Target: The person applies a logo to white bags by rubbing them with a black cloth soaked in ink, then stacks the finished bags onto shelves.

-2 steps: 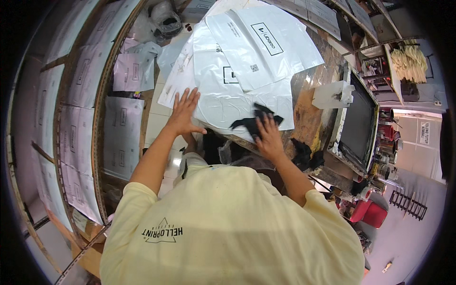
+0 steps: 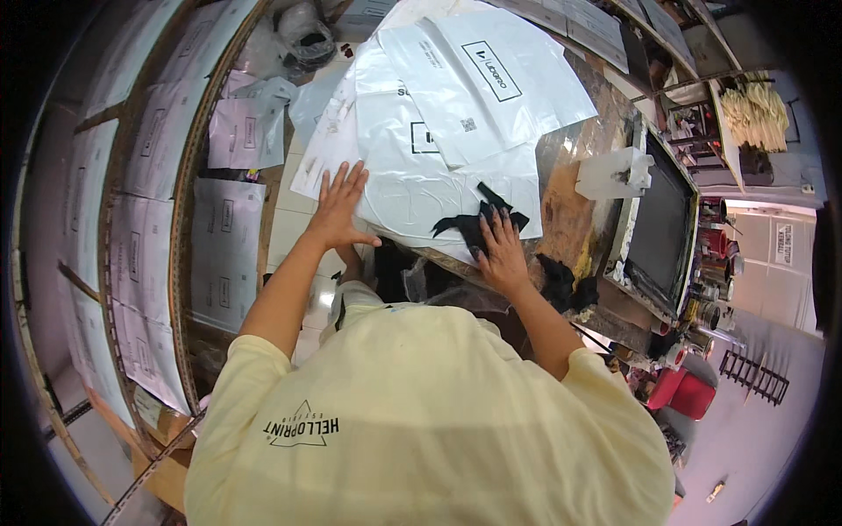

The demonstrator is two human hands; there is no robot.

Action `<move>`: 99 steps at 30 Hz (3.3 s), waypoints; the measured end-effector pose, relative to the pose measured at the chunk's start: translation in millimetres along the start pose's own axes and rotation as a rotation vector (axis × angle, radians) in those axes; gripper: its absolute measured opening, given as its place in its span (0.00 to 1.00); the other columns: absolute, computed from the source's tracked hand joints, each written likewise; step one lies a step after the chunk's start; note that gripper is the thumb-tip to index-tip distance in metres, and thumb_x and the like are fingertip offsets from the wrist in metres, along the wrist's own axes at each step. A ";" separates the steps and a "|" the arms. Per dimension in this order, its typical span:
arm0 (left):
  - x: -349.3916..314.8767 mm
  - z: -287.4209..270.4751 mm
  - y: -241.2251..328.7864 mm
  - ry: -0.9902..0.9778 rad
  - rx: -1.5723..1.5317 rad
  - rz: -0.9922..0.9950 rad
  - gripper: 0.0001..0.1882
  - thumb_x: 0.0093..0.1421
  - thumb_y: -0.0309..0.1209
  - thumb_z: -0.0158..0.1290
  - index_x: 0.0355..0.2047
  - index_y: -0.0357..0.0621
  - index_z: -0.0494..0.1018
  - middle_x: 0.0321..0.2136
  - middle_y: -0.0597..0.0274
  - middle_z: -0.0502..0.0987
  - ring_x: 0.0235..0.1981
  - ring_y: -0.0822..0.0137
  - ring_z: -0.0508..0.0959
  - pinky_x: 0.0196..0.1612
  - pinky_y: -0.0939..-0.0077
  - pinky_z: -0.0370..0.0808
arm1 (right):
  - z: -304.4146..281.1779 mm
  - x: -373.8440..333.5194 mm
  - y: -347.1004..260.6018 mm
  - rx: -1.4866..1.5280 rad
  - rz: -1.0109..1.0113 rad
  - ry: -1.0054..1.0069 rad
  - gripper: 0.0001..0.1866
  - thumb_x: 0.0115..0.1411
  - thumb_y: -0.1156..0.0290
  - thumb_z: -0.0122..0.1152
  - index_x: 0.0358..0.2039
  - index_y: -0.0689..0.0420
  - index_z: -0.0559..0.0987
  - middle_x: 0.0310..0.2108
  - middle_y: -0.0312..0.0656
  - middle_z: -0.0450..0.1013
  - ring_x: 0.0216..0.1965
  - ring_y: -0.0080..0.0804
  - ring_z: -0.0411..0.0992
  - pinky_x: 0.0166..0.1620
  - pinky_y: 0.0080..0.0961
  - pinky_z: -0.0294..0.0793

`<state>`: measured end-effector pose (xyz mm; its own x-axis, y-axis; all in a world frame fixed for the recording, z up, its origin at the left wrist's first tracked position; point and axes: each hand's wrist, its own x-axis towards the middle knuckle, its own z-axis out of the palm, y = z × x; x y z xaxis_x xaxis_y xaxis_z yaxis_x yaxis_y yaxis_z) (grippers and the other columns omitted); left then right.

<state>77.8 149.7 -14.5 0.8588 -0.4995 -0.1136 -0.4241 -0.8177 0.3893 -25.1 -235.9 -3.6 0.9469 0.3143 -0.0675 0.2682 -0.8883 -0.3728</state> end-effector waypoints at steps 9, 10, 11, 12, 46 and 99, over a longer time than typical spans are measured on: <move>3.3 3.4 -7.5 0.009 0.027 0.017 0.81 0.27 0.64 0.75 0.77 0.41 0.46 0.78 0.53 0.44 0.79 0.51 0.38 0.78 0.44 0.29 | 50.6 98.6 -116.9 0.138 -0.396 0.043 0.37 0.67 0.53 0.53 0.70 0.64 0.64 0.74 0.55 0.55 0.77 0.55 0.47 0.76 0.57 0.43; 6.4 3.2 -7.4 0.023 -0.046 0.007 0.81 0.28 0.62 0.75 0.77 0.42 0.45 0.78 0.52 0.44 0.79 0.51 0.39 0.78 0.45 0.29 | 53.3 121.1 -125.1 0.105 -0.403 0.036 0.37 0.67 0.53 0.53 0.69 0.65 0.65 0.74 0.55 0.56 0.76 0.55 0.48 0.75 0.57 0.44; 4.5 3.4 -8.6 0.036 -0.120 -0.014 0.80 0.28 0.60 0.75 0.77 0.42 0.45 0.78 0.52 0.44 0.80 0.51 0.39 0.78 0.45 0.29 | 56.1 135.2 -130.4 0.075 -0.417 0.022 0.37 0.67 0.53 0.53 0.69 0.65 0.65 0.73 0.55 0.56 0.76 0.54 0.48 0.75 0.57 0.45; 3.4 3.6 -9.6 0.049 -0.194 -0.034 0.79 0.29 0.58 0.75 0.77 0.43 0.45 0.78 0.52 0.44 0.80 0.51 0.40 0.78 0.46 0.29 | 56.0 137.5 -131.5 0.066 -0.394 0.045 0.37 0.66 0.53 0.53 0.69 0.66 0.65 0.73 0.55 0.56 0.76 0.54 0.49 0.75 0.58 0.45; -46.1 16.1 38.2 0.371 -0.280 -0.213 0.60 0.51 0.63 0.67 0.72 0.35 0.58 0.71 0.42 0.59 0.72 0.49 0.60 0.74 0.54 0.55 | 25.1 117.6 -90.1 -0.039 -0.190 0.103 0.39 0.68 0.51 0.54 0.70 0.67 0.63 0.73 0.61 0.55 0.76 0.60 0.47 0.75 0.59 0.45; -66.8 86.3 62.7 0.345 -1.261 -0.690 0.11 0.73 0.37 0.55 0.36 0.43 0.76 0.27 0.71 0.74 0.26 0.79 0.73 0.31 0.81 0.75 | 12.4 67.5 -54.2 -0.038 -0.049 0.117 0.45 0.66 0.47 0.57 0.72 0.68 0.58 0.73 0.65 0.52 0.75 0.65 0.47 0.73 0.64 0.45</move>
<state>-30.9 107.1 -61.4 0.8834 0.1148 -0.4544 0.4560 0.0136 0.8899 22.1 -162.3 0.5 0.9461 0.3184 0.0594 0.3192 -0.8857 -0.3370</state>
